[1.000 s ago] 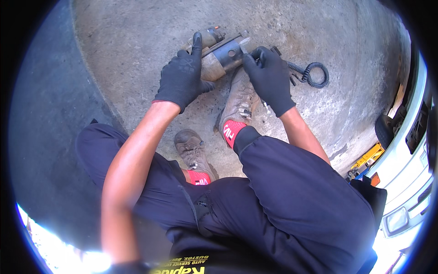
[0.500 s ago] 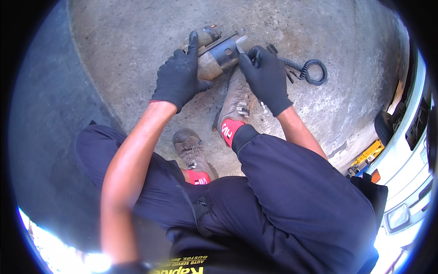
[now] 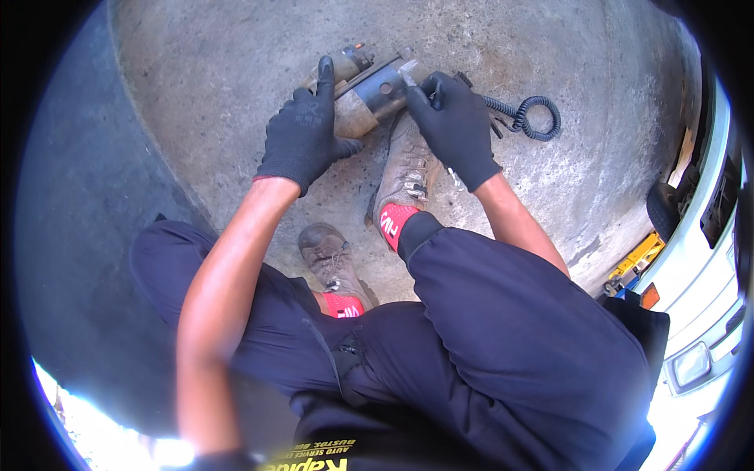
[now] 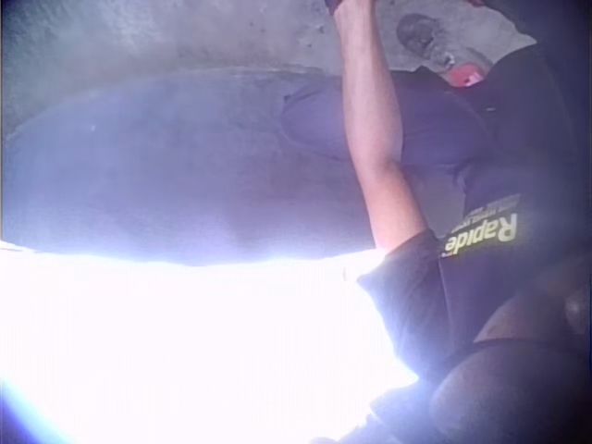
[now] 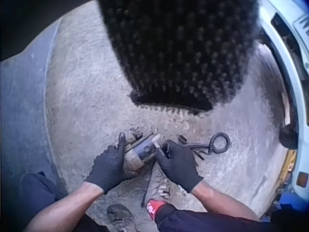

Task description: The person sits on the floor and uses a small metal tool to scrape and clean a cylindrical mechanical part. They briefly stand to retrieve a coiled cable from a toolbox drawer, then return to the floor to continue working on the part.

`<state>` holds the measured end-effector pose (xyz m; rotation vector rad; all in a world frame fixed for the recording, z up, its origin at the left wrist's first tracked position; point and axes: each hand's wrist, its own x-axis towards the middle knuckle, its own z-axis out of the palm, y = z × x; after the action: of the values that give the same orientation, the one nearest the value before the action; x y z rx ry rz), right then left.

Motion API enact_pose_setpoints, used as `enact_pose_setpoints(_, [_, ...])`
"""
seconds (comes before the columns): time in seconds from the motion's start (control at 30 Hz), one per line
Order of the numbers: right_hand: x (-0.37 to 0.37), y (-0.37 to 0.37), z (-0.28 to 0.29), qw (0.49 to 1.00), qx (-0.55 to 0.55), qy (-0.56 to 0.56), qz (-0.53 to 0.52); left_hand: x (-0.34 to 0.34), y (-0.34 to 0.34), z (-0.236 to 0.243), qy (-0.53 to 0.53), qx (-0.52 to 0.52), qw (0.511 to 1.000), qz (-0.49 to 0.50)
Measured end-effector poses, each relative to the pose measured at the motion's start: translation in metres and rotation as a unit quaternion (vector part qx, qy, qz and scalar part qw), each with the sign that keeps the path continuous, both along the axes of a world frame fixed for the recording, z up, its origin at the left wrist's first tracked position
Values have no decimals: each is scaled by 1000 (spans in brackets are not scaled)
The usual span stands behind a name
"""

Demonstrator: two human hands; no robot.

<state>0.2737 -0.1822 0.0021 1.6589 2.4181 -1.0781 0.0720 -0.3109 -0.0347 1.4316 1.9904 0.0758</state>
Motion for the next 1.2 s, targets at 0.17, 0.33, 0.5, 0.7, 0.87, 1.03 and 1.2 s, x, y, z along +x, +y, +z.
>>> enact_pose_setpoints(0.17, [6,10,-10,1000,6,7,-23,0,2,2,-1,-9,1000,-7])
enact_pose_setpoints(0.33, [0,11,-1,1000,-7,-19,-20,-1,-2,-3,25,33,999,-16])
enact_pose_setpoints(0.5, [4,13,-4,1000,-3,-9,-28,-1,1,1,7,-7,1000,-8])
enact_pose_setpoints(0.7, [-2,13,6,1000,-14,-18,-18,-1,3,3,4,-25,1000,-9])
enact_pose_setpoints(0.87, [0,18,-3,999,21,-16,-17,0,0,-1,18,18,1000,-15])
enact_pose_setpoints(1.03, [-3,15,-1,999,-1,-29,-14,-1,-1,-2,20,14,1000,-12])
enact_pose_setpoints(1.2, [0,3,4,1000,-12,-13,-2,-1,1,0,6,-9,1000,-7])
